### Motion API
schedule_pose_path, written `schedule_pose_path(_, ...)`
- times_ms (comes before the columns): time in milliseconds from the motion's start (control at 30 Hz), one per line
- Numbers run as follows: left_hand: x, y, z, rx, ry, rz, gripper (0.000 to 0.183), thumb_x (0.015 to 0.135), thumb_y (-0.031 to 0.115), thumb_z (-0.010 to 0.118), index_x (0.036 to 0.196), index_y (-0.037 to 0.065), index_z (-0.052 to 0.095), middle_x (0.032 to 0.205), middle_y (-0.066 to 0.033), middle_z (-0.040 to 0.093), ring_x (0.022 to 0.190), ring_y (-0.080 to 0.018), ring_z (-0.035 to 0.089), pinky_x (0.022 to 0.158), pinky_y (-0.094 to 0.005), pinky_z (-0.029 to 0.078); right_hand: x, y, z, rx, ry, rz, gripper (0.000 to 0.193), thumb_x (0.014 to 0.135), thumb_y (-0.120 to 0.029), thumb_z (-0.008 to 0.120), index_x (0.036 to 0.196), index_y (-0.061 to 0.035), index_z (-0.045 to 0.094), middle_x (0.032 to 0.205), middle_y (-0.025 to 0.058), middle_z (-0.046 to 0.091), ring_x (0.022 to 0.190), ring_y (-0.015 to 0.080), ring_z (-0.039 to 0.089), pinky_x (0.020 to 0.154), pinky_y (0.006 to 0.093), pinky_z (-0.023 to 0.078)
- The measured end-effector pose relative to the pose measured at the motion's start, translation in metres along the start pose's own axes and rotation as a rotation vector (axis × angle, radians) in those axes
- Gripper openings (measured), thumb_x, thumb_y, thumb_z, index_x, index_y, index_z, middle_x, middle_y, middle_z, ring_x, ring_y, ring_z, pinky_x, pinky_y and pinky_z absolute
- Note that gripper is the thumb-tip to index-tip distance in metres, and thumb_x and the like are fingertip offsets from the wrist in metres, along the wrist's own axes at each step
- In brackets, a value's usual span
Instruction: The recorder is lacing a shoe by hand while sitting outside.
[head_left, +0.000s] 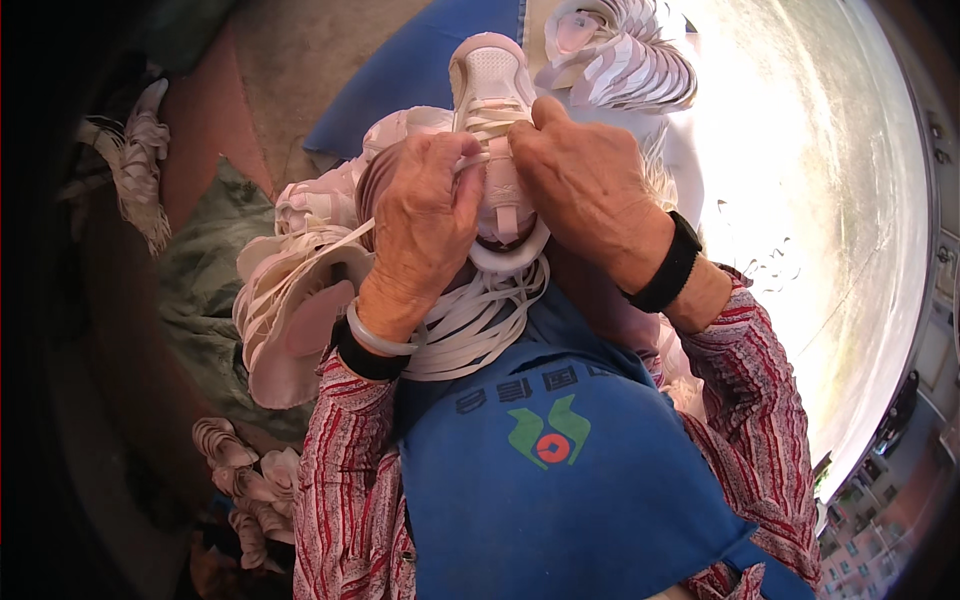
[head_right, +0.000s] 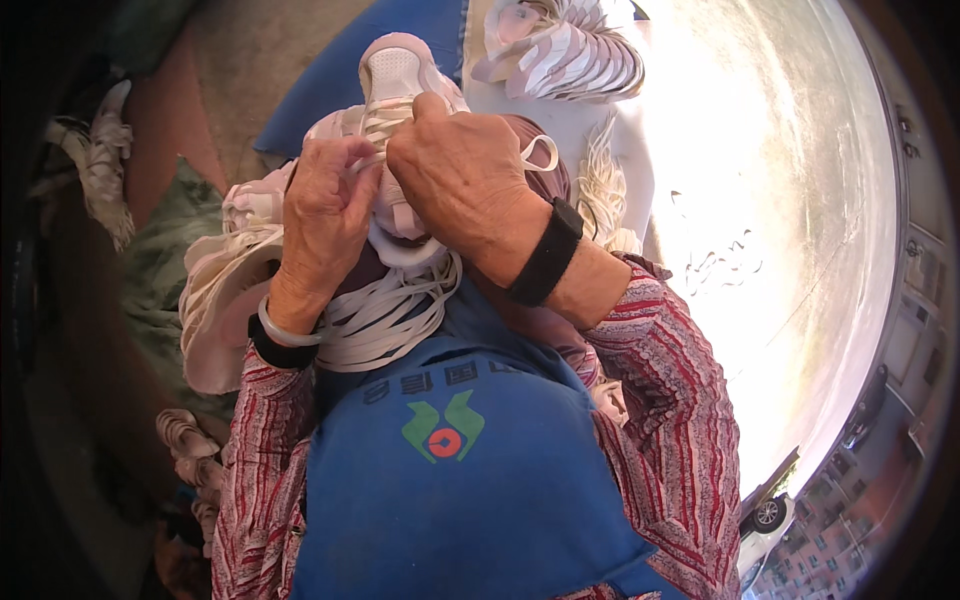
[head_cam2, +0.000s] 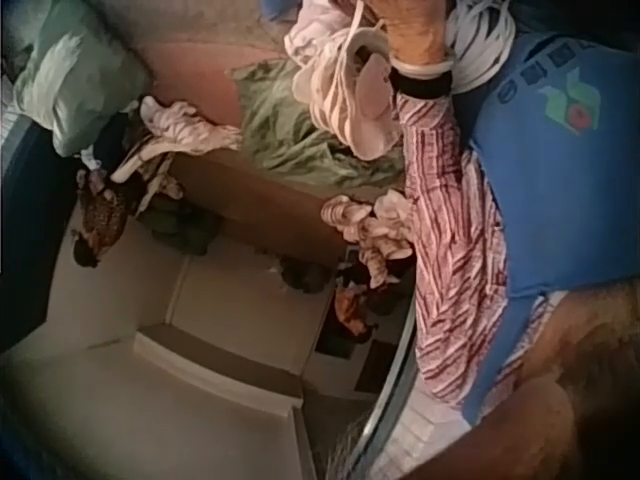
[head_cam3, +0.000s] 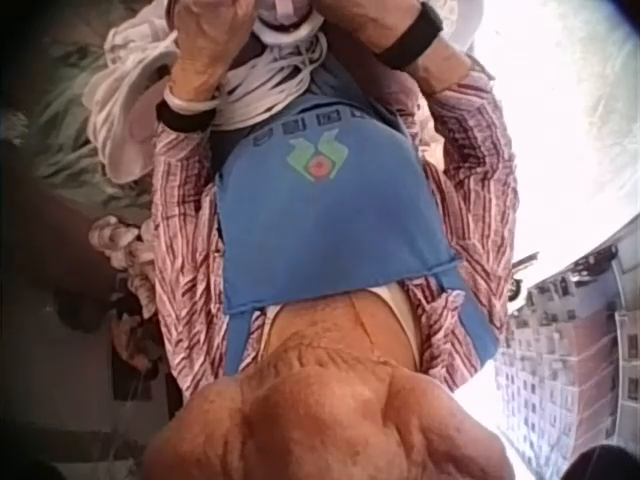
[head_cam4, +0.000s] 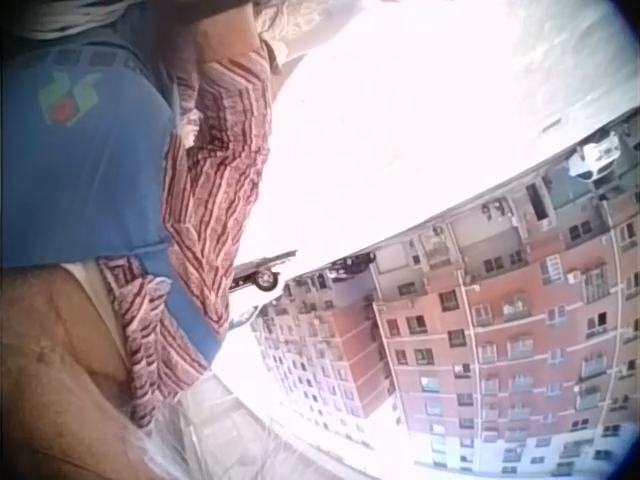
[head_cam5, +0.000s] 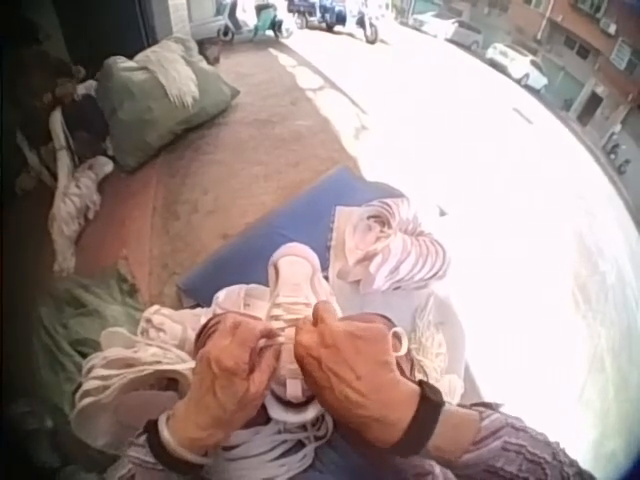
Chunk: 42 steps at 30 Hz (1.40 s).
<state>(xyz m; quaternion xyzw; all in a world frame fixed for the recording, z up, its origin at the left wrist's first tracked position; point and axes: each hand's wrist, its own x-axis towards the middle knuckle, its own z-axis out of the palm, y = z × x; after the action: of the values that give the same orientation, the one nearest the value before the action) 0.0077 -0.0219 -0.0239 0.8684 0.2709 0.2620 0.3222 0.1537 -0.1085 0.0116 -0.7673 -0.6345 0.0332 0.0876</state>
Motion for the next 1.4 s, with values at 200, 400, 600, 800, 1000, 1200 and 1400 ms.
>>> schedule_pose_path(200, -0.001, -0.001, -0.004, -0.030, -0.012, -0.061, 0.018, 0.084, 0.003, 0.065, 0.102, 0.004, 0.060, 0.096, -0.0152, 0.060, 0.083, -0.0339, 0.063, 0.070, -0.0412, 0.051, 0.001, 0.021, 0.012, 0.193, 0.047, -0.058, 0.010, 0.084, -0.010, 0.061, 0.091, -0.0037, 0.064, 0.084, 0.0144, 0.063, 0.070, 0.0337, 0.066, 0.059, 0.0411, 0.052)
schedule_pose_path(400, 0.007, 0.005, 0.001, -0.062, 0.038, 0.040, 0.021, 0.085, 0.003, 0.064, 0.106, 0.005, 0.064, 0.097, -0.0148, 0.060, 0.081, -0.0323, 0.065, 0.069, -0.0400, 0.052, -0.006, 0.035, 0.018, 0.766, 0.064, 0.057, 0.014, 0.081, -0.007, 0.059, 0.090, -0.0006, 0.067, 0.072, 0.0119, 0.063, 0.063, 0.0236, 0.063, 0.059, 0.0372, 0.049)
schedule_pose_path(600, 0.021, 0.007, 0.003, -0.065, -0.083, 0.071, 0.017, 0.085, 0.008, 0.067, 0.102, 0.005, 0.068, 0.096, -0.0142, 0.060, 0.080, -0.0301, 0.066, 0.069, -0.0389, 0.052, -0.015, 0.038, 0.014, 1.084, -0.087, 0.259, 0.013, 0.084, -0.008, 0.058, 0.091, -0.0004, 0.066, 0.064, -0.0019, 0.050, 0.063, 0.0034, 0.044, 0.056, 0.0213, 0.038)
schedule_pose_path(800, 0.031, 0.010, 0.002, -0.143, -0.250, 0.002, 0.013, 0.085, 0.010, 0.067, 0.095, 0.004, 0.070, 0.095, -0.0144, 0.060, 0.079, -0.0294, 0.066, 0.069, -0.0374, 0.052, -0.019, 0.031, 0.015, 1.232, 0.167, 0.132, 0.012, 0.087, -0.007, 0.058, 0.091, -0.0019, 0.068, 0.065, -0.0050, 0.054, 0.060, 0.0030, 0.045, 0.054, 0.0219, 0.039)
schedule_pose_path(1000, 0.028, 0.011, 0.000, -0.183, -0.274, -0.012, 0.011, 0.086, 0.001, 0.065, 0.097, 0.001, 0.065, 0.093, -0.0080, 0.055, 0.080, -0.0167, 0.057, 0.070, -0.0278, 0.049, -0.032, 0.047, 0.018, 1.029, 0.195, 0.202, 0.011, 0.085, -0.012, 0.065, 0.089, -0.0025, 0.069, 0.072, 0.0025, 0.059, 0.062, 0.0086, 0.053, 0.055, 0.0260, 0.043)
schedule_pose_path(1200, 0.027, 0.015, 0.001, -0.160, -0.235, -0.009, 0.011, 0.084, 0.003, 0.063, 0.095, 0.001, 0.064, 0.096, -0.0149, 0.057, 0.079, -0.0268, 0.066, 0.069, -0.0360, 0.053, -0.023, 0.034, 0.018, 0.747, 0.264, 0.101, 0.012, 0.083, -0.013, 0.068, 0.093, -0.0071, 0.072, 0.080, 0.0136, 0.060, 0.071, 0.0288, 0.063, 0.064, 0.0366, 0.049)
schedule_pose_path(1400, 0.022, 0.016, -0.005, -0.267, -0.189, -0.205, 0.017, 0.085, 0.001, 0.063, 0.102, 0.000, 0.061, 0.093, -0.0068, 0.055, 0.065, -0.0139, 0.053, 0.063, -0.0278, 0.047, -0.014, 0.037, 0.011, 0.596, 0.174, 0.015, 0.016, 0.083, -0.016, 0.066, 0.095, -0.0081, 0.073, 0.088, 0.0142, 0.062, 0.079, 0.0328, 0.063, 0.071, 0.0420, 0.051)
